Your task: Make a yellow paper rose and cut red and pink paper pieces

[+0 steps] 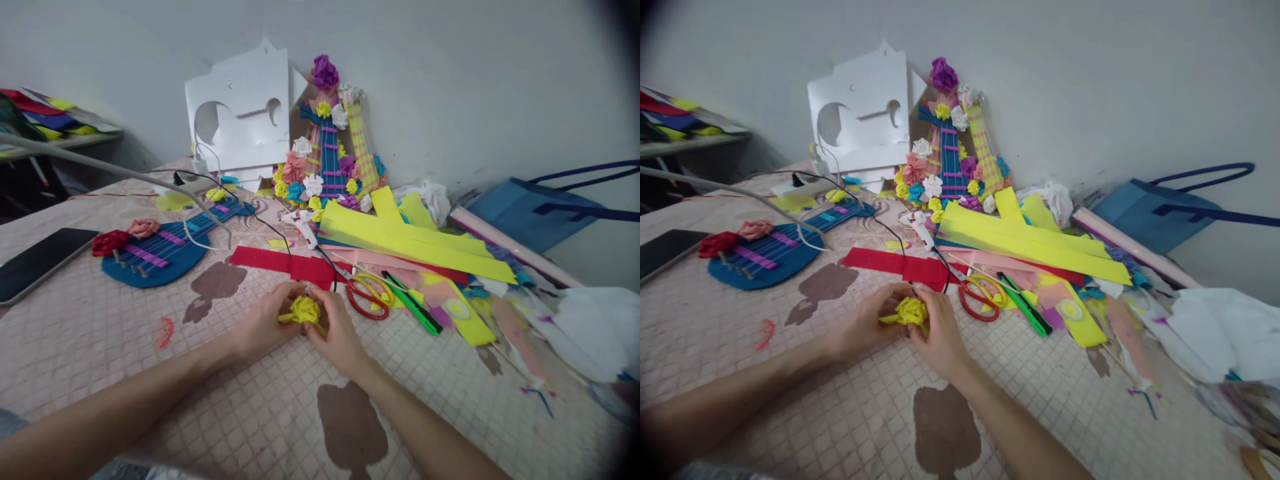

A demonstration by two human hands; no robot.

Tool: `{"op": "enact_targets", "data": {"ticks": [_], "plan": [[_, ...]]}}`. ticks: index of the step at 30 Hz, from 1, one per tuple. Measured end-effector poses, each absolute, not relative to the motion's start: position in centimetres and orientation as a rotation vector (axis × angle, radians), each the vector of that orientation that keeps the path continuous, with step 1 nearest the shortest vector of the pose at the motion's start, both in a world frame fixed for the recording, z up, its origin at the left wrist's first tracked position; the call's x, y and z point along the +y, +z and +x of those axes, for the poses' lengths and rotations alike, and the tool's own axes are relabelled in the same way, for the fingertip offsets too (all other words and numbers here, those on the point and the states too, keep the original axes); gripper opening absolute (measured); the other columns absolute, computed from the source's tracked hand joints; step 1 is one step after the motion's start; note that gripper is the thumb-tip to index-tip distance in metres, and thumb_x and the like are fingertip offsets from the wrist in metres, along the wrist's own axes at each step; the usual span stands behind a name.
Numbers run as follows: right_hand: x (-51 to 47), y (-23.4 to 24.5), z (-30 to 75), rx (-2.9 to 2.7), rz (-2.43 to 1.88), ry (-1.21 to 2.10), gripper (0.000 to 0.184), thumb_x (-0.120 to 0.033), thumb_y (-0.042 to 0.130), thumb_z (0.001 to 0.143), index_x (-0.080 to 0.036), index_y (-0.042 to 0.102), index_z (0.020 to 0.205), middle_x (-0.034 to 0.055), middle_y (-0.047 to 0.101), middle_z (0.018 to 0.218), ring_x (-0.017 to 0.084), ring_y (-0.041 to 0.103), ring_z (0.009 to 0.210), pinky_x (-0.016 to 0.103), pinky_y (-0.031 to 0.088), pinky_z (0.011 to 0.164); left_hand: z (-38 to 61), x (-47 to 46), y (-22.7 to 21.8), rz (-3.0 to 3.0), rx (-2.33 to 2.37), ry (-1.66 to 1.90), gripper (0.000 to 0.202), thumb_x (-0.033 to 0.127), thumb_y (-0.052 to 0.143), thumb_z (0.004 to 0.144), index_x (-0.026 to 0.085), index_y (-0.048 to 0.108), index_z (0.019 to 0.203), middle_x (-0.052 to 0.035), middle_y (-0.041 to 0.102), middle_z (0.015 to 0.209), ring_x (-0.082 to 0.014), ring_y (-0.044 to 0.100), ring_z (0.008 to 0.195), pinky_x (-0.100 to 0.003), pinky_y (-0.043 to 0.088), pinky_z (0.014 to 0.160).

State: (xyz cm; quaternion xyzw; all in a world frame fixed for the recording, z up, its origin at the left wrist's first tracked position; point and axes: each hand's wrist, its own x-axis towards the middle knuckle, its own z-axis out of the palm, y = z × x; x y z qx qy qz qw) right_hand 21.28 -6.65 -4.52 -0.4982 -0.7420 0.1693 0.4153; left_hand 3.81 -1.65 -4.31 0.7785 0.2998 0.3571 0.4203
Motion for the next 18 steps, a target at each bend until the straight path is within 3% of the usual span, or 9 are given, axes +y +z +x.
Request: {"op": "enact_targets", "data": {"ticks": [9,14,18], "plan": [[-7.0,-3.8,21.2,-1.866,-1.207,0.38,0.054,-0.016,0.056,0.077,-0.022,0.04,0.128,0.012,0.048,0.124,0.025,0.045,0.117,0.048,0.039,0.099,3.5,-1.8,-4.4,1.991,0.729,0.928,0.057,0.014,0.066,0.072,0.022,0.042,0.124,-0.0092,0.056,0.118,-0.0201,0.06,0.102,-0.034,0.053,0.083],[-7.4,-3.3,21.8,-1.746,-1.221,0.337,0.039,-0.02,0.049,0.085,-0.022,0.045,0.124,0.0109,0.051,0.122,0.024,0.046,0.116,0.046,0.042,0.095,3.4,-1.9,-4.2,2.003,0.732,0.938,0.054,0.017,0.064,0.075,0.022,0.04,0.124,-0.0079,0.058,0.111,-0.0175,0.061,0.094,-0.029,0.053,0.075],[-7.7,-3.3,21.8,-1.72,-1.209,0.346,0.035,-0.021,0.047,0.087,-0.021,0.047,0.122,0.0102,0.053,0.119,0.023,0.048,0.113,0.043,0.043,0.093,3.4,-2.1,-4.1,2.046,0.751,0.943,0.058,0.015,0.063,0.075,0.022,0.038,0.126,-0.0075,0.059,0.111,-0.0173,0.06,0.097,-0.028,0.051,0.076]]}}
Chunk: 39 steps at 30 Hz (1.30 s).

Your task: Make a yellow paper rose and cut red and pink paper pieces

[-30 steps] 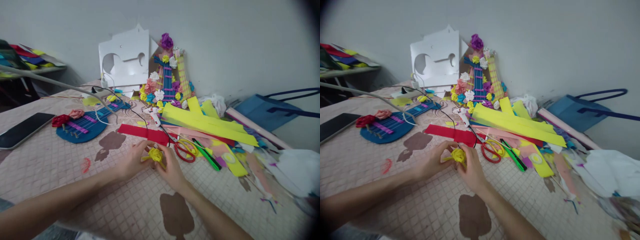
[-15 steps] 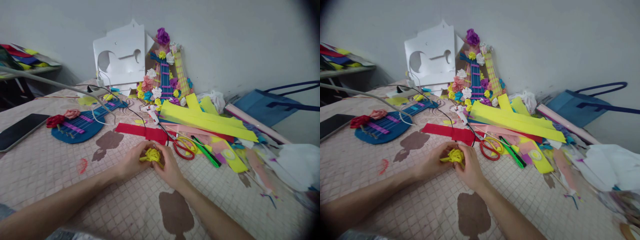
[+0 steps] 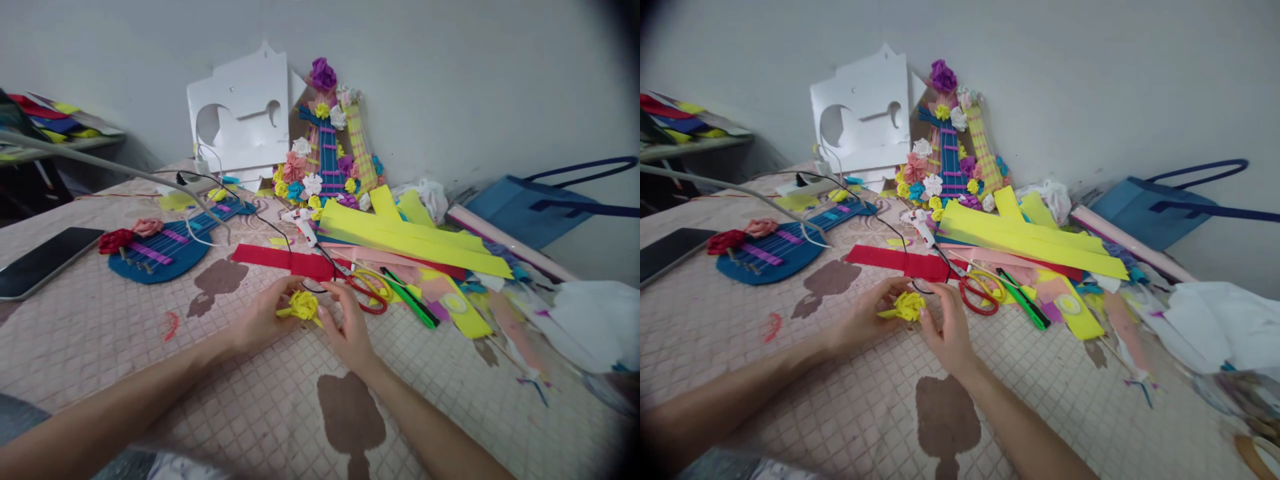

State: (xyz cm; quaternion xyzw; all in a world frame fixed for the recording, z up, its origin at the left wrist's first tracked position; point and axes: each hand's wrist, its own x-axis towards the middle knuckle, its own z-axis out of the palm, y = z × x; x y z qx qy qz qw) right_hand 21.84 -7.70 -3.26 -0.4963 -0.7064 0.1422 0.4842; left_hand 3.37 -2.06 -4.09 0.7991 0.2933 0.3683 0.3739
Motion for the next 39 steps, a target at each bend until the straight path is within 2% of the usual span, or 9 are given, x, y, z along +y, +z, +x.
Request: {"op": "enact_targets", "data": {"ticks": [10,22,26,30,33,37,39], "plan": [[-7.9,-3.0,21.7,-1.525,-1.194,0.337,0.024,-0.024,0.043,0.089,-0.022,0.055,0.11,0.0091,0.056,0.11,0.022,0.052,0.104,0.039,0.046,0.085,2.9,-1.9,-2.8,2.146,0.86,0.989,0.056,0.016,0.063,0.074,0.021,0.039,0.125,-0.0084,0.061,0.109,-0.0197,0.059,0.098,-0.033,0.048,0.077],[-7.6,-3.6,21.5,-1.461,-1.169,0.438,0.021,-0.024,0.044,0.09,-0.022,0.056,0.107,0.0075,0.058,0.106,0.02,0.055,0.1,0.036,0.046,0.085,2.4,-1.8,-1.6,2.105,0.886,0.98,0.056,0.02,0.063,0.076,0.021,0.038,0.127,-0.0085,0.06,0.112,-0.0195,0.058,0.101,-0.034,0.047,0.08],[-7.3,-4.2,21.6,-1.424,-1.152,0.513,0.02,-0.025,0.044,0.09,-0.022,0.056,0.106,0.0066,0.057,0.103,0.019,0.057,0.094,0.035,0.048,0.08,1.8,-1.0,-1.8,1.954,0.882,0.957,0.059,0.023,0.063,0.077,0.021,0.035,0.129,-0.0091,0.059,0.114,-0.0195,0.058,0.102,-0.034,0.047,0.081],[-7.3,-4.5,21.6,-1.386,-1.138,0.631,0.022,-0.028,0.045,0.091,-0.023,0.055,0.109,0.0061,0.054,0.105,0.015,0.057,0.078,0.031,0.049,0.069,1.5,-0.3,-2.2,1.838,0.834,0.927,0.061,0.023,0.065,0.076,0.022,0.035,0.129,-0.0088,0.058,0.115,-0.0199,0.059,0.101,-0.036,0.047,0.083],[-7.5,-4.1,21.5,-1.39,-1.097,0.776,0.034,-0.031,0.049,0.088,-0.027,0.049,0.122,0.0071,0.051,0.115,0.012,0.054,0.071,0.029,0.048,0.064,1.3,-0.1,-2.5,1.773,0.768,0.924,0.063,0.025,0.068,0.076,0.024,0.036,0.13,-0.0084,0.058,0.115,-0.021,0.058,0.102,-0.037,0.046,0.086],[-7.5,-3.2,21.1,-1.441,-0.947,1.097,0.08,-0.033,0.066,0.078,-0.033,0.02,0.143,0.006,0.056,0.11,0.015,0.054,0.074,0.033,0.048,0.071,1.3,-0.3,-2.3,1.699,0.69,0.937,0.062,0.026,0.069,0.076,0.026,0.037,0.129,-0.0084,0.056,0.116,-0.0222,0.058,0.102,-0.038,0.046,0.086],[-7.3,-3.2,20.6,-1.433,-0.888,1.224,0.094,-0.033,0.073,0.072,-0.033,0.014,0.145,0.0049,0.057,0.103,0.015,0.053,0.072,0.032,0.047,0.07,1.4,-0.5,-2.0,1.688,0.652,0.945,0.062,0.025,0.069,0.076,0.027,0.037,0.129,-0.008,0.056,0.116,-0.0224,0.057,0.102,-0.038,0.046,0.086]]}}
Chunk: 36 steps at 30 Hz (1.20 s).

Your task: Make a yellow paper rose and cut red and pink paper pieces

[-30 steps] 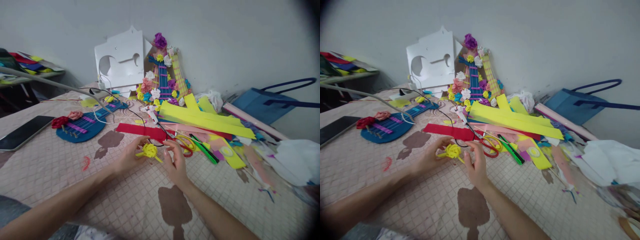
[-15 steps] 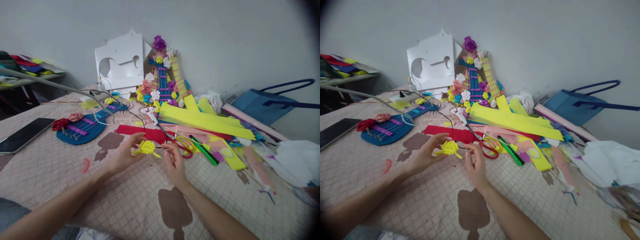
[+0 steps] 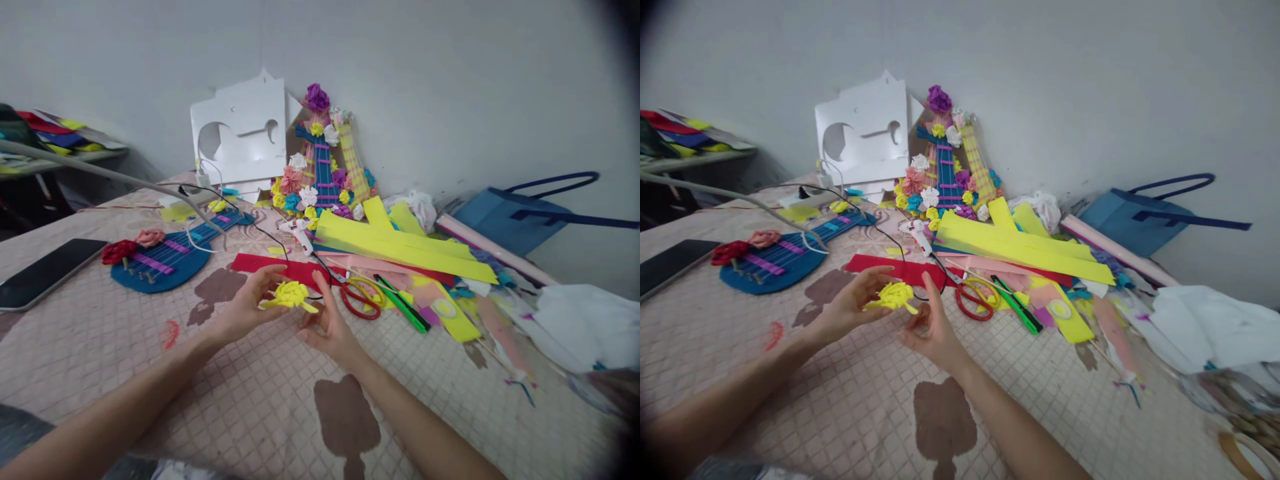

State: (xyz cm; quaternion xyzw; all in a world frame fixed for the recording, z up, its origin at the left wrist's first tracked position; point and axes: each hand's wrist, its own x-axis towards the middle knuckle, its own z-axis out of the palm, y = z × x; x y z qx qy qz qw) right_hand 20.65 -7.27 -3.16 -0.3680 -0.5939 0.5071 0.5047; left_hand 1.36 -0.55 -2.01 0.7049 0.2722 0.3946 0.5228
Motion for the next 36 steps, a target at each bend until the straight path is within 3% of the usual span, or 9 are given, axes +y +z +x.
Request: {"op": "enact_targets", "data": {"ticks": [3,9,14,17,20,22,25,31,36], "plan": [[-6.7,-3.7,19.6,-1.361,-0.838,1.346,0.088,-0.034,0.076,0.067,-0.035,0.026,0.139,0.0032,0.055,0.101,0.012,0.049,0.063,0.026,0.044,0.057,1.5,-1.0,-1.6,1.714,0.628,0.968,0.063,0.024,0.068,0.077,0.027,0.036,0.13,-0.008,0.056,0.115,-0.0225,0.056,0.104,-0.038,0.044,0.088],[-6.5,-4.3,18.6,-1.353,-0.952,1.442,0.028,-0.046,0.063,0.078,-0.019,0.061,0.087,-0.005,0.046,0.06,0.008,0.04,0.049,0.021,0.035,0.046,1.3,-1.0,-1.1,1.749,0.703,1.031,0.061,0.026,0.067,0.078,0.026,0.036,0.13,-0.0081,0.055,0.116,-0.0223,0.053,0.108,-0.035,0.043,0.087],[-7.0,-3.2,20.1,-1.078,-1.008,1.252,0.029,-0.046,0.055,0.085,-0.02,0.061,0.076,-0.0063,0.042,0.052,0.008,0.04,0.047,0.021,0.037,0.047,0.9,-0.3,-1.1,1.73,0.76,1.039,0.061,0.028,0.068,0.078,0.027,0.036,0.129,-0.0079,0.055,0.117,-0.0212,0.054,0.106,-0.034,0.043,0.085],[-6.6,-2.0,21.6,-0.882,-0.889,1.144,0.024,-0.041,0.062,0.081,-0.02,0.06,0.069,0.0017,0.062,0.084,0.013,0.057,0.074,0.025,0.046,0.065,0.9,-0.2,-1.3,1.771,0.77,1.02,0.061,0.029,0.068,0.078,0.027,0.036,0.129,-0.007,0.056,0.115,-0.0206,0.055,0.104,-0.033,0.043,0.084],[-6.1,-0.8,23.1,-0.721,-0.69,1.284,0.023,-0.039,0.066,0.078,-0.021,0.057,0.066,0.0024,0.064,0.1,0.019,0.057,0.1,0.033,0.047,0.081,1.0,-0.2,-1.4,1.825,0.781,0.988,0.061,0.029,0.067,0.078,0.028,0.035,0.13,-0.0068,0.056,0.115,-0.0206,0.055,0.104,-0.033,0.043,0.083],[-6.0,-0.2,24.1,-0.649,-0.595,1.404,0.022,-0.037,0.065,0.079,-0.022,0.055,0.067,-0.0008,0.064,0.078,0.017,0.06,0.089,0.035,0.047,0.083,1.1,-0.3,-1.5,1.855,0.791,0.978,0.06,0.029,0.067,0.078,0.028,0.035,0.13,-0.0069,0.056,0.115,-0.0208,0.055,0.105,-0.033,0.043,0.083],[-6.0,0.6,25.6,-0.608,-0.544,1.455,0.019,-0.031,0.062,0.084,-0.022,0.053,0.069,-0.0085,0.043,0.048,0.009,0.05,0.053,0.028,0.048,0.07,1.1,-0.2,-1.5,1.884,0.811,0.987,0.058,0.028,0.066,0.079,0.027,0.036,0.129,-0.007,0.056,0.114,-0.0209,0.055,0.104,-0.034,0.043,0.082],[-5.6,1.5,28.8,-0.734,-0.708,1.167,0.027,-0.036,0.057,0.086,-0.02,0.049,0.066,-0.0107,0.025,0.041,0.006,0.024,0.036,0.018,0.032,0.041,0.9,0.1,-1.6,1.859,0.815,1.023,0.059,0.029,0.067,0.077,0.026,0.037,0.128,-0.0068,0.057,0.111,-0.0214,0.056,0.101,-0.035,0.045,0.082],[-5.2,1.1,30.3,-0.829,-0.997,1.03,0.03,-0.046,0.065,0.077,-0.02,0.054,0.068,-0.0102,0.034,0.039,0.005,0.026,0.033,0.018,0.03,0.036,0.9,0.1,-1.8,1.881,0.808,0.992,0.059,0.029,0.066,0.078,0.026,0.037,0.129,-0.007,0.057,0.113,-0.0212,0.057,0.102,-0.035,0.044,0.082]]}}
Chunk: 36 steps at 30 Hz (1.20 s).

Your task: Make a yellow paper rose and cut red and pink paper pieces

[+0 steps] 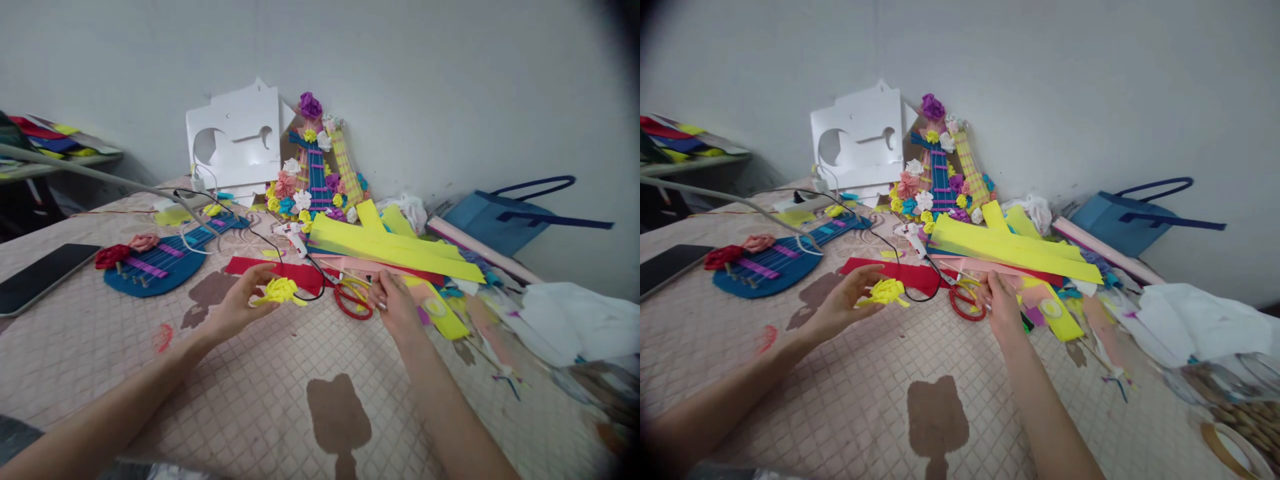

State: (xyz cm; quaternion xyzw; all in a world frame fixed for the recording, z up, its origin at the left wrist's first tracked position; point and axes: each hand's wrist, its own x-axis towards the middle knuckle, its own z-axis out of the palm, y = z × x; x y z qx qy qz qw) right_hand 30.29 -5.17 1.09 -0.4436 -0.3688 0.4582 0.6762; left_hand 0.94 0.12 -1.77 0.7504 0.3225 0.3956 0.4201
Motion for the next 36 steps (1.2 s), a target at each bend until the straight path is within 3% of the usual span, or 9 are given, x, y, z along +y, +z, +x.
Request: {"op": "enact_targets", "data": {"ticks": [3,5,13,18,22,25,29,32,36], "plan": [[-5.0,0.7,30.5,-0.797,-1.102,1.049,0.038,-0.056,0.059,0.077,-0.019,0.06,0.085,-0.0018,0.063,0.063,0.004,0.027,0.033,0.019,0.03,0.033,1.0,0.0,-1.8,1.895,0.803,0.973,0.059,0.028,0.066,0.078,0.026,0.036,0.129,-0.0074,0.057,0.113,-0.0214,0.057,0.102,-0.035,0.044,0.081],[-5.0,0.5,30.6,-0.768,-1.125,1.117,0.044,-0.06,0.052,0.08,-0.019,0.06,0.092,0.0044,0.07,0.085,0.003,0.026,0.032,0.02,0.032,0.032,1.1,-0.1,-1.7,1.912,0.812,0.953,0.058,0.027,0.065,0.078,0.026,0.036,0.129,-0.0077,0.057,0.113,-0.0215,0.056,0.103,-0.035,0.044,0.082],[-5.2,-0.1,28.6,-0.858,-1.031,1.2,0.045,-0.061,0.057,0.075,-0.023,0.063,0.098,0.0054,0.066,0.111,0.003,0.032,0.035,0.023,0.039,0.037,1.5,-0.8,-1.3,1.967,0.813,0.927,0.057,0.024,0.066,0.076,0.025,0.04,0.127,-0.0085,0.057,0.117,-0.0218,0.056,0.103,-0.035,0.045,0.081],[-5.9,-0.9,24.2,-0.869,-0.843,1.45,0.059,-0.071,0.046,0.076,-0.029,0.059,0.114,0.0059,0.045,0.14,0.005,0.041,0.043,0.027,0.048,0.046,1.9,-1.5,-1.2,1.93,0.734,0.911,0.06,0.025,0.066,0.078,0.025,0.038,0.13,-0.0087,0.057,0.117,-0.0221,0.056,0.106,-0.035,0.045,0.084],[-6.3,-1.6,21.9,-0.813,-0.749,1.609,0.059,-0.072,0.043,0.077,-0.03,0.059,0.116,0.005,0.052,0.131,0.007,0.044,0.048,0.027,0.049,0.048,1.9,-1.8,-1.3,1.951,0.663,0.939,0.062,0.025,0.068,0.077,0.027,0.037,0.13,-0.0085,0.054,0.121,-0.0232,0.052,0.112,-0.035,0.042,0.087],[-6.6,-2.2,21.5,-0.859,-0.746,1.806,0.057,-0.07,0.044,0.078,-0.025,0.063,0.107,0.0043,0.066,0.094,0.007,0.039,0.043,0.028,0.048,0.048,1.7,-1.7,-1.3,1.964,0.669,0.972,0.06,0.024,0.067,0.078,0.027,0.037,0.13,-0.0084,0.054,0.122,-0.0233,0.051,0.112,-0.035,0.041,0.089],[-7.0,-2.4,21.9,-0.943,-0.854,1.817,0.031,-0.049,0.069,0.073,-0.018,0.066,0.076,-0.0064,0.045,0.049,0.007,0.035,0.042,0.022,0.043,0.047,1.4,-1.4,-1.2,1.918,0.698,1.014,0.059,0.026,0.066,0.078,0.027,0.038,0.131,-0.0087,0.053,0.122,-0.0232,0.052,0.111,-0.035,0.042,0.089],[-6.8,-1.8,22.6,-0.8,-0.897,1.582,0.026,-0.041,0.072,0.073,-0.018,0.061,0.066,-0.0051,0.051,0.056,0.006,0.042,0.046,0.02,0.042,0.048,1.3,-1.5,-1.0,1.954,0.709,1.0,0.06,0.026,0.066,0.078,0.027,0.037,0.131,-0.0084,0.053,0.122,-0.0233,0.051,0.112,-0.035,0.041,0.088],[-6.3,-0.3,23.9,-0.729,-0.809,1.457,0.028,-0.043,0.067,0.076,-0.02,0.055,0.066,0.0005,0.064,0.106,0.014,0.06,0.08,0.025,0.046,0.061,1.4,-1.8,-0.7,2.038,0.716,0.964,0.061,0.024,0.066,0.078,0.027,0.036,0.131,-0.0081,0.055,0.12,-0.023,0.051,0.111,-0.035,0.041,0.086]]}}
